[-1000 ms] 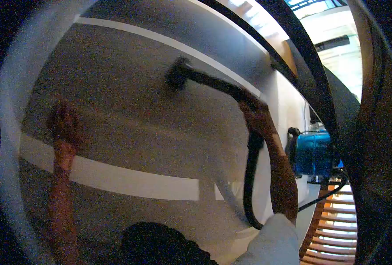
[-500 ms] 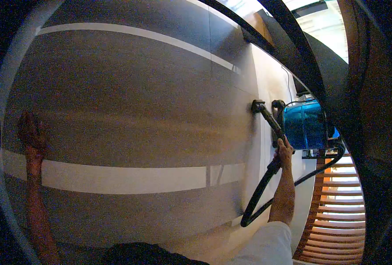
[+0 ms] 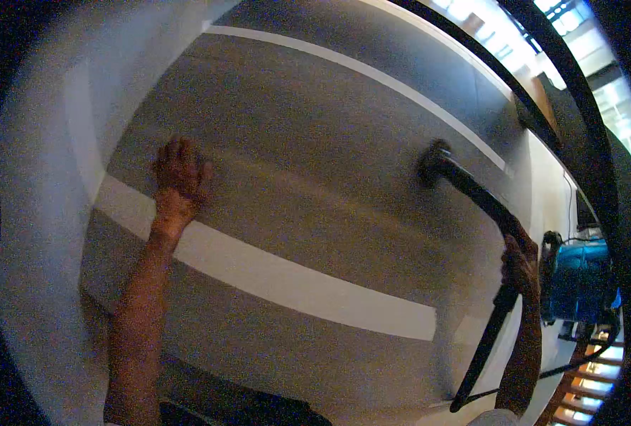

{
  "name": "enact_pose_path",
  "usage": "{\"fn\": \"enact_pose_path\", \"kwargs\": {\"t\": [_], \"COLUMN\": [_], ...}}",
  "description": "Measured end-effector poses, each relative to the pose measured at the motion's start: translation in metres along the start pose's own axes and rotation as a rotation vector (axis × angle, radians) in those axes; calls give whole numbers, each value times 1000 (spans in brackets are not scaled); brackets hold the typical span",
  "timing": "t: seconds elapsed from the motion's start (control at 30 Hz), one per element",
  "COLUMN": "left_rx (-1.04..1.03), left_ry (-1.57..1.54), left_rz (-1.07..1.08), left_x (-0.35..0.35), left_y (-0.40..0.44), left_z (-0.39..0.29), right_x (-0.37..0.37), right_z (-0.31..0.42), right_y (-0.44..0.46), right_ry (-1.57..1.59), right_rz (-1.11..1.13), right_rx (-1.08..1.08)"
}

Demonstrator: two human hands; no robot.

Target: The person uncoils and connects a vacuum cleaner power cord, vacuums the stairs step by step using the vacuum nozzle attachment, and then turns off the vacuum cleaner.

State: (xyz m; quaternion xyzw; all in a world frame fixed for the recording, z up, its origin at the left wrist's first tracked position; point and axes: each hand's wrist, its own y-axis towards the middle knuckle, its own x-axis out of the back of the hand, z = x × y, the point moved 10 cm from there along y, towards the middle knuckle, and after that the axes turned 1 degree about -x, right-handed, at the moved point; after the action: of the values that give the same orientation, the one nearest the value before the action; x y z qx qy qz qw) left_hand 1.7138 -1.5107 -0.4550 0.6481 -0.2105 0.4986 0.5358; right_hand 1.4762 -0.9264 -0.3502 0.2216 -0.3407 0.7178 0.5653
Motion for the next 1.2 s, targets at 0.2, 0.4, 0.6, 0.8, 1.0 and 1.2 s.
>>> {"fn": "enact_pose_path", "kwargs": {"t": [0.2, 0.4, 0.6, 0.8, 1.0, 1.2], "left_rx": [3, 256, 197, 180, 170, -149], "left_ry": [-97, -291, -183, -35, 35, -329], "left_rz": [-135, -58, -4, -26, -30, -56], "left_x": [12, 43, 59, 35, 33, 83], "left_y": [-12, -57, -66, -82, -86, -76], "left_z": [5, 81, 76, 94, 94, -133], "right_x": [-182, -307, -383, -286, -74, 69], "right_z": [191, 321, 383, 309, 93, -76], "right_y": [-8, -25, -42, -54, -111, -189], "right_ry": [-162, -162, -69, -141, -275, -182], "right_rz": [349, 511, 645, 551, 264, 39], "right_rx": [395, 827, 785, 733, 269, 20]}}
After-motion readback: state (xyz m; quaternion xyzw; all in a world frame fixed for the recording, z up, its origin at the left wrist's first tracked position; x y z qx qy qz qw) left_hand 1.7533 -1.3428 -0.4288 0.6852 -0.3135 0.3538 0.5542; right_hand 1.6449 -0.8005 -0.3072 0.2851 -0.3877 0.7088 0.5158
